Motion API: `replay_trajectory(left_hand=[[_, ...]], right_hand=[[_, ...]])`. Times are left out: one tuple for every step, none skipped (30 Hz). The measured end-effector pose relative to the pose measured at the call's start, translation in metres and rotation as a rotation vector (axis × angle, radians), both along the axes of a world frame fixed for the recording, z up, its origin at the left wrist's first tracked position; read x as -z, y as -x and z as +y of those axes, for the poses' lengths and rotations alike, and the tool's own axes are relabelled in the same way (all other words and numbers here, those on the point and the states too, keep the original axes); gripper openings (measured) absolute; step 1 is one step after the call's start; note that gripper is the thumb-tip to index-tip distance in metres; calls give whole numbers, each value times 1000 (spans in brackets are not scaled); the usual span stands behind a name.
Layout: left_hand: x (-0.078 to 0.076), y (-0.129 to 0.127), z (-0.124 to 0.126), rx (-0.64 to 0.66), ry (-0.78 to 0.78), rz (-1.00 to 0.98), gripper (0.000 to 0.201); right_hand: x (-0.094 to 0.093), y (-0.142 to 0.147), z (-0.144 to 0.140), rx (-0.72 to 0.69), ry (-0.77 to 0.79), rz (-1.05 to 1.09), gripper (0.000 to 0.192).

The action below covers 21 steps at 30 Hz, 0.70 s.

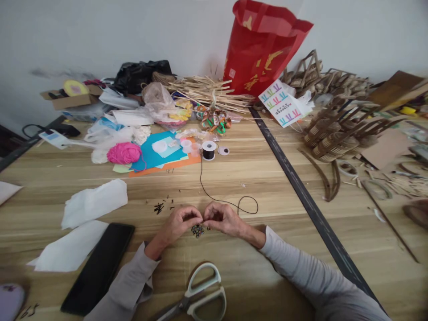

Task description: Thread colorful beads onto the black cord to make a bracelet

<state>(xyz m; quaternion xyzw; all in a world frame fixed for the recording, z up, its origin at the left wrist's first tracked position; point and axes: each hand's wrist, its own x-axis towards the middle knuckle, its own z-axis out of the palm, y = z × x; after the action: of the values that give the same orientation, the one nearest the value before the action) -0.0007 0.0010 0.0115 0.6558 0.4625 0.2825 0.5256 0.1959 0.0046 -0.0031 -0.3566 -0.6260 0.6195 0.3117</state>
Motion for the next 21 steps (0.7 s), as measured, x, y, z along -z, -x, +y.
replay_trajectory(left_hand=[[-1, -1, 0, -2, 2, 0, 14], [-2, -1, 0, -4, 3, -1, 14], [-3, -1, 0, -7, 4, -1, 14], [-4, -1, 0, -9, 4, 2, 15], [-4, -1, 0, -11, 5, 5, 15], [-3, -1, 0, -15, 6, 8, 15], [-2, -1, -1, -19, 6, 10, 14], [0, 0, -1, -22, 8, 12, 14], [1, 0, -1, -25, 9, 12, 14], [3, 1, -1, -29, 9, 8, 14], [4, 1, -1, -37, 7, 1, 13], [4, 1, -2, -52, -4, -11, 13], [3, 0, -2, -72, -17, -30, 14], [0, 0, -4, -113, -62, -49, 15], [-6, -1, -6, -141, -112, -66, 19], [-14, -3, -10, -168, -150, -93, 23], [-24, -4, -16, -174, -164, -132, 26], [-36, -6, -23, -137, -145, -174, 29], [-50, -7, -32, -80, -123, -218, 32], [-64, -8, -43, -1, -77, -217, 32], [-78, -9, -54, 108, -16, -197, 31]], right_hand=[[2, 0, 0, -4, 0, 5, 35], [3, 0, 1, -8, -2, 9, 33], [4, 1, 1, -10, -5, 10, 32], [5, 0, 1, -10, -11, 12, 30], [5, 0, 1, -8, -17, 15, 28], [4, 0, 1, -7, -23, 19, 27], [3, 0, 2, -5, -29, 22, 25], [2, -1, 2, -3, -34, 21, 24], [1, -1, 2, -1, -39, 17, 23], [0, -1, 2, -1, -45, 10, 23], [-1, -2, 2, -5, -52, 3, 23], [-1, -2, 3, -8, -60, 0, 24], [-1, -2, 3, -10, -67, 1, 24], [-1, -3, 3, -8, -69, 7, 24], [-1, -3, 4, -2, -65, 17, 25], [-1, -4, 4, 5, -54, 31, 27], [-1, -4, 5, 11, -38, 47, 28], [-1, -5, 5, 9, -19, 63, 30], [-1, -6, 6, 0, 0, 78, 31], [-2, -7, 7, -17, 14, 93, 32], [-2, -8, 8, -40, 27, 104, 32]])
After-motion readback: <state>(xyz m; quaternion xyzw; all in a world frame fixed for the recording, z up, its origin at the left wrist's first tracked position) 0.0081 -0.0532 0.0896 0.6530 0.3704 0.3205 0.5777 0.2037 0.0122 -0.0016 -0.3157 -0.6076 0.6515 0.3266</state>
